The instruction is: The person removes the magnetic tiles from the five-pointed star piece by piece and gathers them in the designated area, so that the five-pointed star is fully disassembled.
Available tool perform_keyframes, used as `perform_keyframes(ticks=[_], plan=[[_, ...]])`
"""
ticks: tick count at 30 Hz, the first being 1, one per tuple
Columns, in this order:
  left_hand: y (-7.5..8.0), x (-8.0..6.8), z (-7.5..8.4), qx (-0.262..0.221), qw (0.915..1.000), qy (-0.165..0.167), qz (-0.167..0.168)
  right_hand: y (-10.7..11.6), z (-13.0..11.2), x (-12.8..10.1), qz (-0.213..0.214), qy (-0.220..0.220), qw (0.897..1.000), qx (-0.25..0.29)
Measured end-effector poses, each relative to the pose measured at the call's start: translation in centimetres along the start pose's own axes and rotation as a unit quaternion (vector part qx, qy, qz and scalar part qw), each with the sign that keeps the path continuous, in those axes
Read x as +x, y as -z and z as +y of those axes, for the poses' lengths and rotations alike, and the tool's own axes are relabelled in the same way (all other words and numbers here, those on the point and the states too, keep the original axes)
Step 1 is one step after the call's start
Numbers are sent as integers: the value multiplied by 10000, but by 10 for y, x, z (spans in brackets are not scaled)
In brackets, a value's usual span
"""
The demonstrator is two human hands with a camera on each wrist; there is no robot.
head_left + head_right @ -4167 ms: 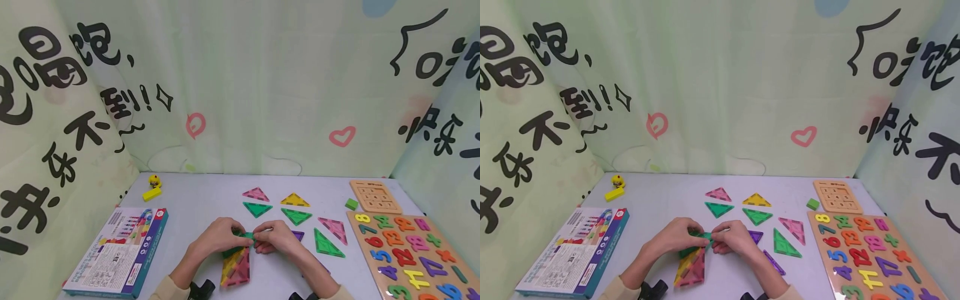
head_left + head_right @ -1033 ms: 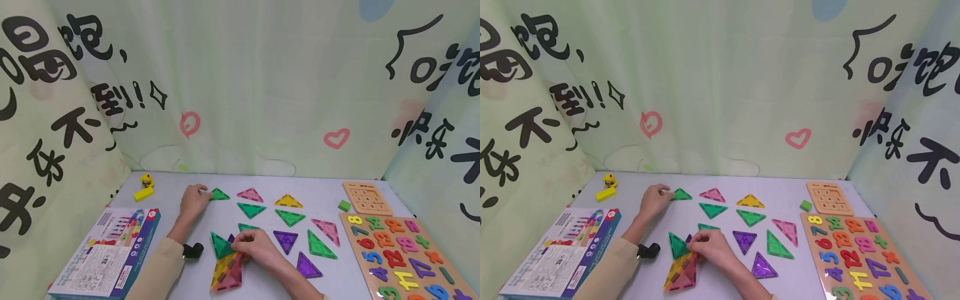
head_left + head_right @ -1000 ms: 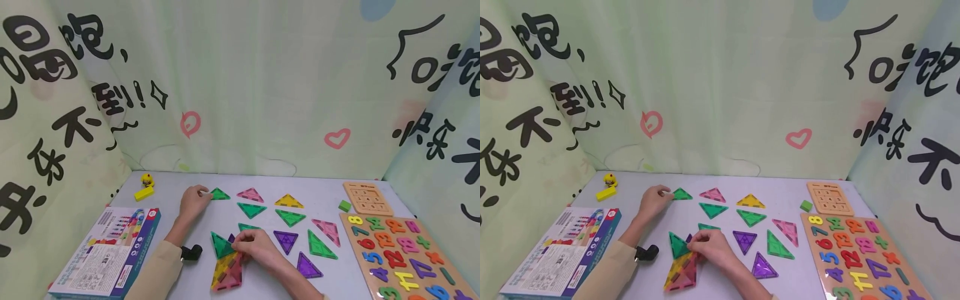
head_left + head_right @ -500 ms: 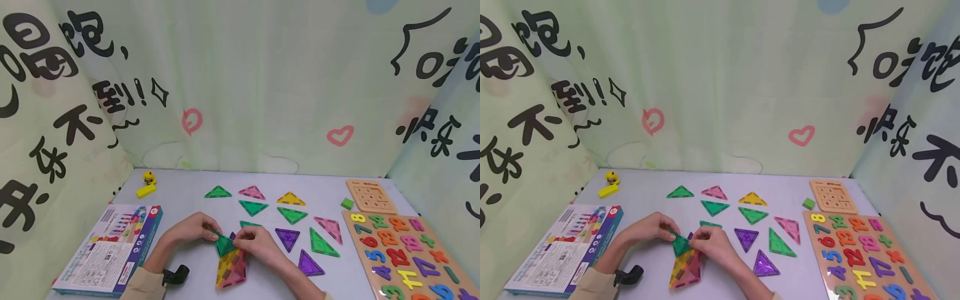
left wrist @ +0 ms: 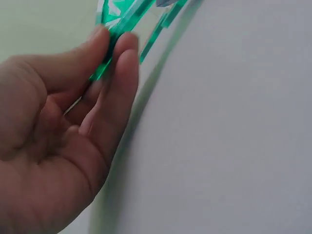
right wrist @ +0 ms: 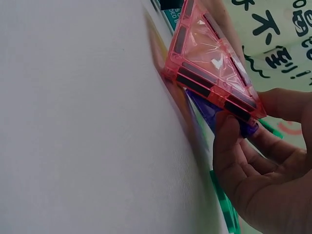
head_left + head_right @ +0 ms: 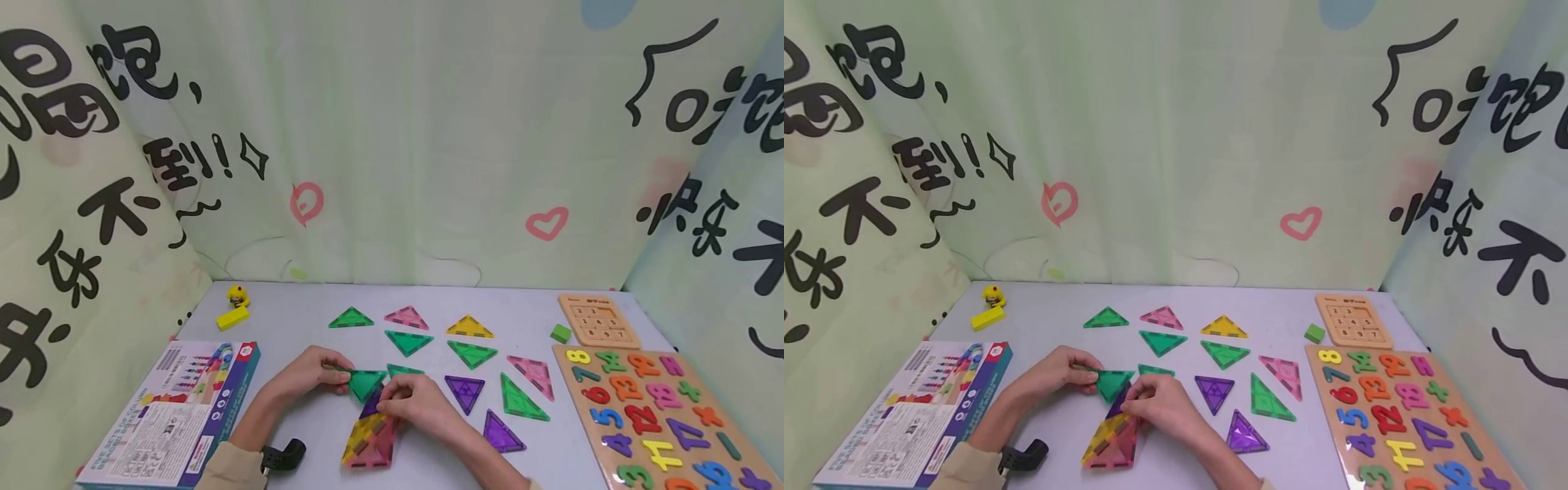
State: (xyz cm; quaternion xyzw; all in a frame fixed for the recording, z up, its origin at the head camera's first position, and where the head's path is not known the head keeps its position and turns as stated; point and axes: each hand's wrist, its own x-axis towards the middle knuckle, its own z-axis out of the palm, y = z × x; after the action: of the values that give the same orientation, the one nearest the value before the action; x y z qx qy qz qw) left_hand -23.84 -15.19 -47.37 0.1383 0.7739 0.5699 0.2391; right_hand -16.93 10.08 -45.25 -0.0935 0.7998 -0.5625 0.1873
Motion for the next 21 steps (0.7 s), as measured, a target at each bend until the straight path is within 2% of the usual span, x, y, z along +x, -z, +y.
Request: perform_keyframes(ticks=[2,5,9,14,21], plan=[[3,1,0,-46,9988,65,490,0,1,0,-53,-36,10000,36],[7,6,0,33,9913,194,1299,-1,1,1,-105,-99,9999,90],[8,17,1,463,9785,350,1982,-1,-1,1,-87,-156,9998,76],[7,29,6,1273,9634,349,2333,-1,-2,0,-10,-107,9999,19],[3,33,15,2198,9417,133,2542,-3,-1,-1,-14,-84,9999,71]])
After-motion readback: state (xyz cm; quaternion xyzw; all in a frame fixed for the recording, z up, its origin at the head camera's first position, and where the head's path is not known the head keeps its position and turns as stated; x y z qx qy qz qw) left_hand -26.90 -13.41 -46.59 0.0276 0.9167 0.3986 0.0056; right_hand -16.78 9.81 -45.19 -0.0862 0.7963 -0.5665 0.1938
